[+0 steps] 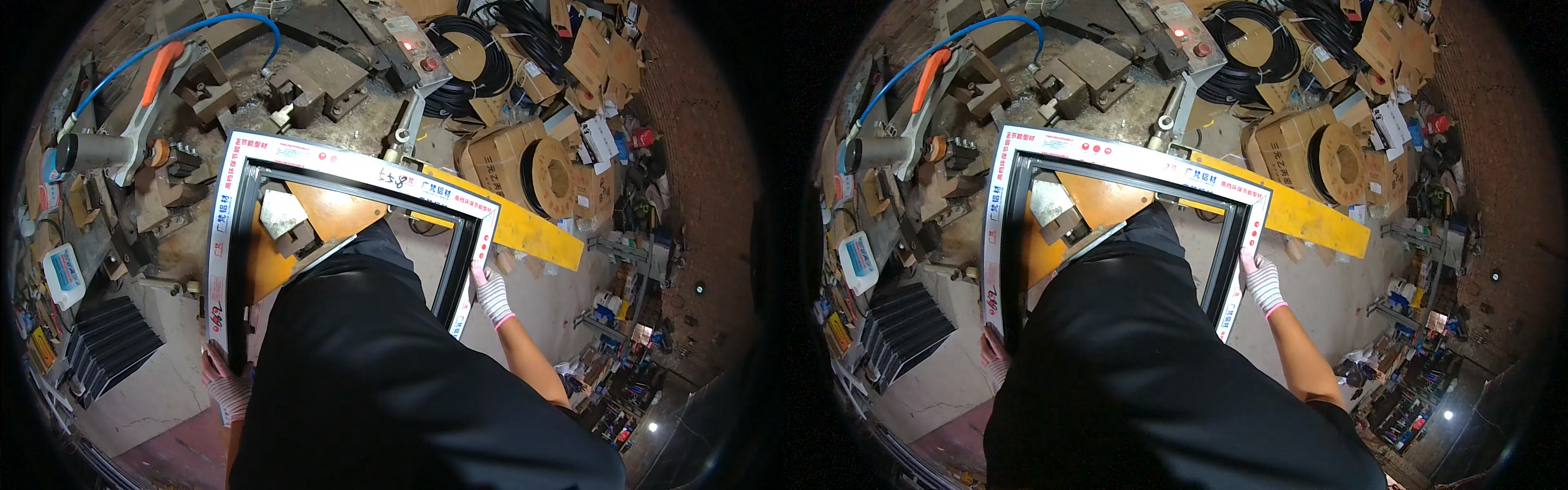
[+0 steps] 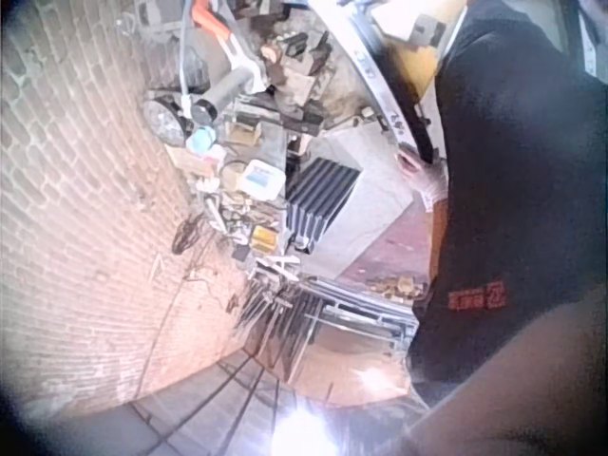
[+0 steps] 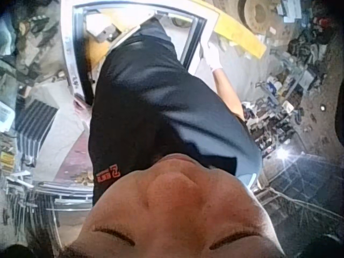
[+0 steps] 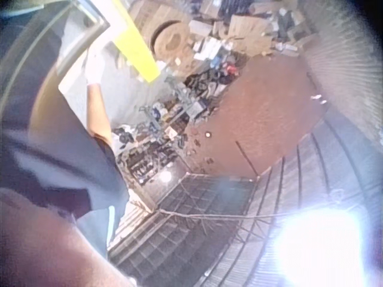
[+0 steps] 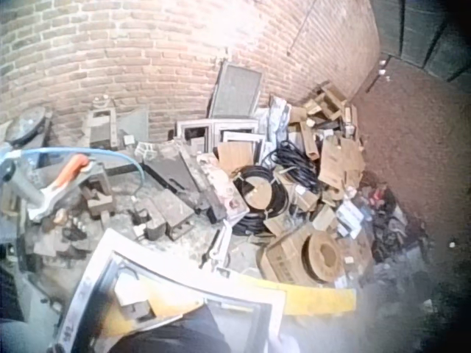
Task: The person assembles a rectangular window frame by hand, fitting four aluminum extrusions together on a workbench. The person then carries the assembled frame to a corner cutting machine and positions it on the machine bed.
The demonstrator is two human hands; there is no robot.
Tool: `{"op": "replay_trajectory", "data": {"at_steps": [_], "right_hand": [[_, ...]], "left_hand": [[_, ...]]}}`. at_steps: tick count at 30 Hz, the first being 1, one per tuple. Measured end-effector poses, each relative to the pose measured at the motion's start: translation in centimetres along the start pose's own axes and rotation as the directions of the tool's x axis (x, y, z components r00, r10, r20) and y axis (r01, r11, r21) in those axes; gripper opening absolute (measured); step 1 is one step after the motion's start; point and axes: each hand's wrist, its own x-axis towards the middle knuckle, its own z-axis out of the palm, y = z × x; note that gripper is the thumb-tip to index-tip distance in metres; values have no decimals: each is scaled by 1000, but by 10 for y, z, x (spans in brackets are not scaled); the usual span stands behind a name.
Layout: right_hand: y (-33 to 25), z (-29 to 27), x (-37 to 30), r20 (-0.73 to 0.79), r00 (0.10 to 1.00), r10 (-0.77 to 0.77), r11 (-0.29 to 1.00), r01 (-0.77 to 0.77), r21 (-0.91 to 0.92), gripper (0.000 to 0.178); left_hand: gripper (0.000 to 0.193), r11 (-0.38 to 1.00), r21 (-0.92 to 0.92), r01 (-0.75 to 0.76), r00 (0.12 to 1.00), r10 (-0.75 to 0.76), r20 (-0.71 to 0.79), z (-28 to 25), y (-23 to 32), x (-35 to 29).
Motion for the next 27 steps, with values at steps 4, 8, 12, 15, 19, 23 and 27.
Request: {"op": "replay_trajectory", "data": {"at_steps": [4, 8, 12, 15, 19, 23, 27], "right_hand": [[3, -3, 3, -4, 1000, 6, 1000, -6, -10, 51], [1, -4, 3, 47, 995, 86, 996, -87, 13, 56], [2, -6, 8, 69, 998, -11, 999, 8, 40, 57], [-6, -13, 9, 181, 983, 17, 995, -35, 95, 57], [-61, -39, 5, 236, 969, 76, 891, 40, -453, 64], [-155, -32, -2, 190, 938, -289, 739, 345, -579, 46], [-234, 54, 0, 188, 298, -936, 235, 926, -296, 38]], "left_hand": [[121, 999, -37, 20, 999, -19, 49, -3, 2, 3], [111, 990, -127, 54, 995, -43, 86, -27, 11, 8], [113, 990, -108, 90, 988, -76, 134, -28, 12, 6], [115, 984, -137, 117, 983, -96, 154, -24, 10, 4], [118, 989, -141, 53, 996, -42, 81, -32, 17, 17], [108, 973, -230, -15, 998, 0, -67, -48, 39, 68], [98, 940, -322, -115, 983, 60, -176, -54, 83, 145]]}}
